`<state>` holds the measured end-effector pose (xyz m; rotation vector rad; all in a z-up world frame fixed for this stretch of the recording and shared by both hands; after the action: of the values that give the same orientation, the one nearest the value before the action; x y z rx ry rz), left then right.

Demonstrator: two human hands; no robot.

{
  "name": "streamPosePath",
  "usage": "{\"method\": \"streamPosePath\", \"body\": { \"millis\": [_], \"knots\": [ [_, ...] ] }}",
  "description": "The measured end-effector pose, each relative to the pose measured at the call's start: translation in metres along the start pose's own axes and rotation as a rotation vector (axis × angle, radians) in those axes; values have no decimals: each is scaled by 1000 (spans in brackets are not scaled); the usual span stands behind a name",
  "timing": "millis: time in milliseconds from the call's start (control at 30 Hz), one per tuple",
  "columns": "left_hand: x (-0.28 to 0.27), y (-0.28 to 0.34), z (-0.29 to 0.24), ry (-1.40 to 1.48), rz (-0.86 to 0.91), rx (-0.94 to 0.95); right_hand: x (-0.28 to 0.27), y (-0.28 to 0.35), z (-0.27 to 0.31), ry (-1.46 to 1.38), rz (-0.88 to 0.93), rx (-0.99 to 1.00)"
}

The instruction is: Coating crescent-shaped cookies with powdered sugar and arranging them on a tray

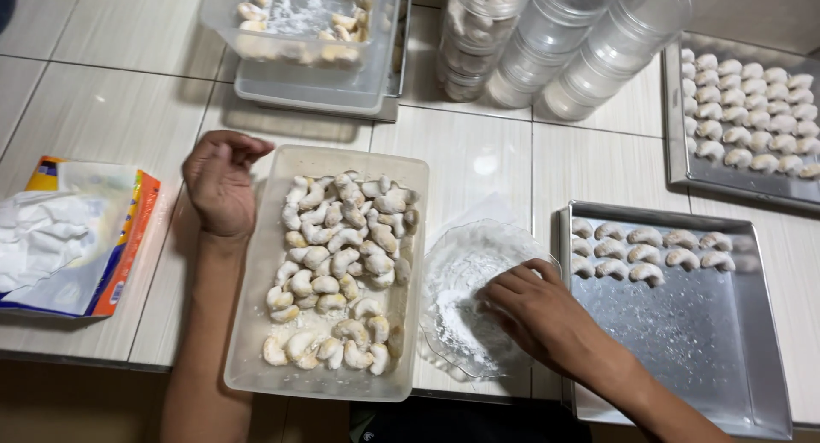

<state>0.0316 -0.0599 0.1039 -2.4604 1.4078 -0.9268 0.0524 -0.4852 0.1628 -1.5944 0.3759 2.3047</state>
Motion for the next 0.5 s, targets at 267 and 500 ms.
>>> {"method": "streamPosePath", "body": {
  "millis": [267, 500],
  "knots": [
    [-31, 2, 16, -754, -295, -63, 18, 7, 0, 57, -18, 22],
    [-27, 1, 17, -1231, -31, -152, 23, -8, 7, 21, -86, 59]
  ]
}}
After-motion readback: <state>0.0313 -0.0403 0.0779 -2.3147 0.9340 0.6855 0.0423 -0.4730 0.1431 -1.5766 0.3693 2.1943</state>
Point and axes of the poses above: each hand's wrist, its own y-axis away from the middle knuckle, its own x-axis out of the palm, z = x × y, the point moved 3 cm from there along -y, towards the middle knuckle, and after that the axes turned 3 degrees about y, right-handed, at the moved point
